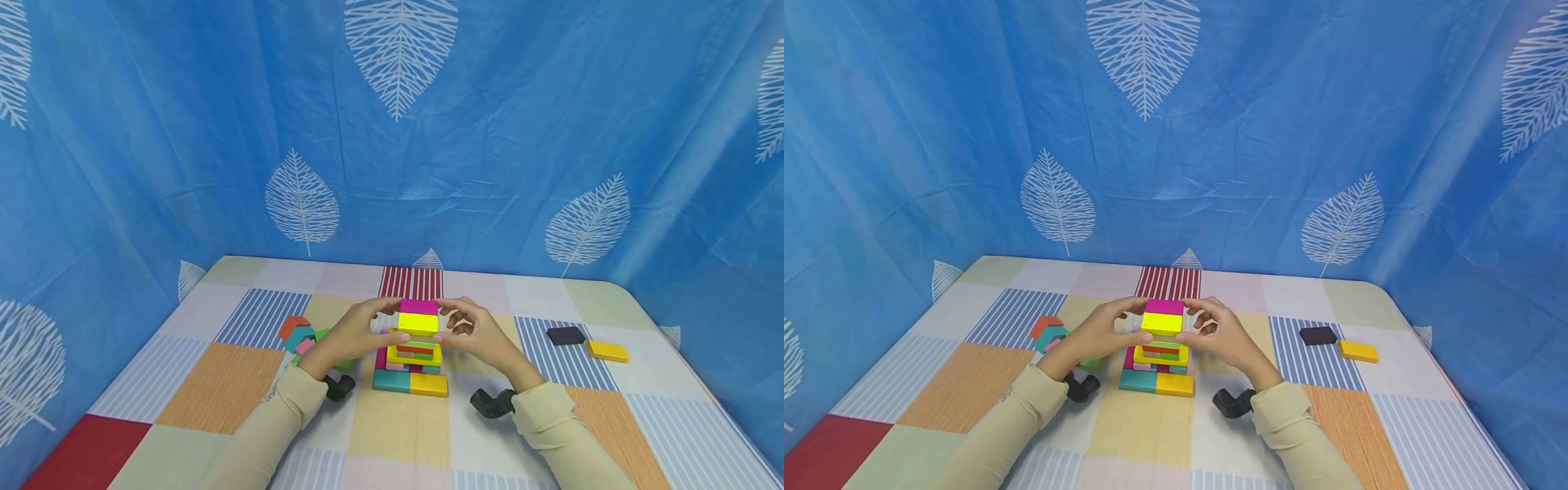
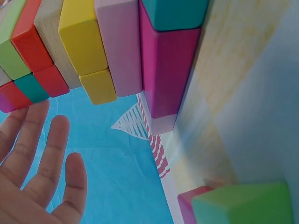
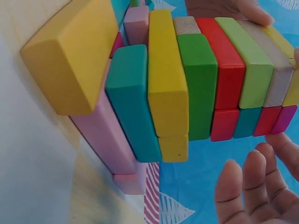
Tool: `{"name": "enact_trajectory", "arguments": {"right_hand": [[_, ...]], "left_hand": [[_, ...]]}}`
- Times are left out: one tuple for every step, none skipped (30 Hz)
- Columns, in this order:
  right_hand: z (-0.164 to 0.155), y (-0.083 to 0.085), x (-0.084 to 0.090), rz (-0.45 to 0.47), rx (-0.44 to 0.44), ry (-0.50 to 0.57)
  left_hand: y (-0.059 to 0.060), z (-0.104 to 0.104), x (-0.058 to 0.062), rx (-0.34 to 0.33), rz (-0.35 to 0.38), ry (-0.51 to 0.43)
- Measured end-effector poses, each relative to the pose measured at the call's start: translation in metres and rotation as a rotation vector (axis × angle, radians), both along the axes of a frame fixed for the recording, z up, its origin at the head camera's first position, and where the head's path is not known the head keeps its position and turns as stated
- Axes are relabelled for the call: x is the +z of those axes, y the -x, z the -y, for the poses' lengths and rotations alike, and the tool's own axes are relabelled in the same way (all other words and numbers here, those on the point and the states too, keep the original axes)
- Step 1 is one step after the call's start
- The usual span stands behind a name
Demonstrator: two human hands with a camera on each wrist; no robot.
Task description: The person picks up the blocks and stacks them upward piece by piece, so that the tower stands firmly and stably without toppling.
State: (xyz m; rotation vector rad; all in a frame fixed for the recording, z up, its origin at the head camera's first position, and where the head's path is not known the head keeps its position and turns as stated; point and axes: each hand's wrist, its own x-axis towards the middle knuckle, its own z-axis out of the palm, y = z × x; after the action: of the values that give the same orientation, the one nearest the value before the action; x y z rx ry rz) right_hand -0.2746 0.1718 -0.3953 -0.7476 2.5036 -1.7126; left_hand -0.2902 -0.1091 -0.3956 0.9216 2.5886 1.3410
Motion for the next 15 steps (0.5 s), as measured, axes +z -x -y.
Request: {"name": "enact_trajectory", "arguments": {"right_hand": [[0.0,0.0,-0.001,-0.004,-0.003,-0.001],[0.001,0.0,-0.002,-0.007,-0.007,-0.003],[0.001,0.0,-0.002,-0.012,-0.011,-0.005],[0.001,0.0,-0.003,-0.02,-0.013,-0.008],[0.001,0.0,-0.004,-0.03,-0.014,-0.011],[0.002,0.0,-0.005,-0.039,-0.015,-0.015],[0.002,0.0,-0.006,-0.045,-0.016,-0.016],[0.002,0.0,-0.007,-0.048,-0.014,-0.015],[0.002,0.0,-0.008,-0.053,-0.011,-0.012],[0.002,0.0,-0.009,-0.056,-0.008,-0.008],[0.002,0.0,-0.01,-0.056,-0.005,-0.003],[0.002,0.0,-0.011,-0.055,-0.004,0.0],[0.002,0.0,-0.012,-0.055,-0.002,0.004],[0.003,0.0,-0.012,-0.054,0.002,0.008],[0.003,0.001,-0.013,-0.052,0.006,0.013]], "left_hand": [[-0.001,0.0,0.0,0.004,0.006,-0.001],[-0.001,0.0,0.001,0.006,0.011,-0.003],[-0.001,0.0,0.001,0.009,0.013,-0.003],[-0.002,0.0,0.001,0.011,0.016,-0.003],[-0.002,0.0,0.001,0.013,0.017,-0.002],[-0.002,0.0,0.002,0.013,0.019,-0.002],[-0.002,0.0,0.002,0.013,0.017,0.0],[-0.002,0.0,0.001,0.01,0.014,0.003],[-0.001,0.0,0.001,0.007,0.012,0.004],[-0.001,0.0,0.002,0.003,0.011,0.007],[-0.001,0.0,0.002,-0.004,0.01,0.01],[-0.001,0.001,0.002,-0.013,0.009,0.012],[0.0,0.002,0.003,-0.021,0.014,0.014],[0.0,0.004,0.003,-0.032,0.017,0.017],[0.0,0.006,0.004,-0.039,0.026,0.02]]}}
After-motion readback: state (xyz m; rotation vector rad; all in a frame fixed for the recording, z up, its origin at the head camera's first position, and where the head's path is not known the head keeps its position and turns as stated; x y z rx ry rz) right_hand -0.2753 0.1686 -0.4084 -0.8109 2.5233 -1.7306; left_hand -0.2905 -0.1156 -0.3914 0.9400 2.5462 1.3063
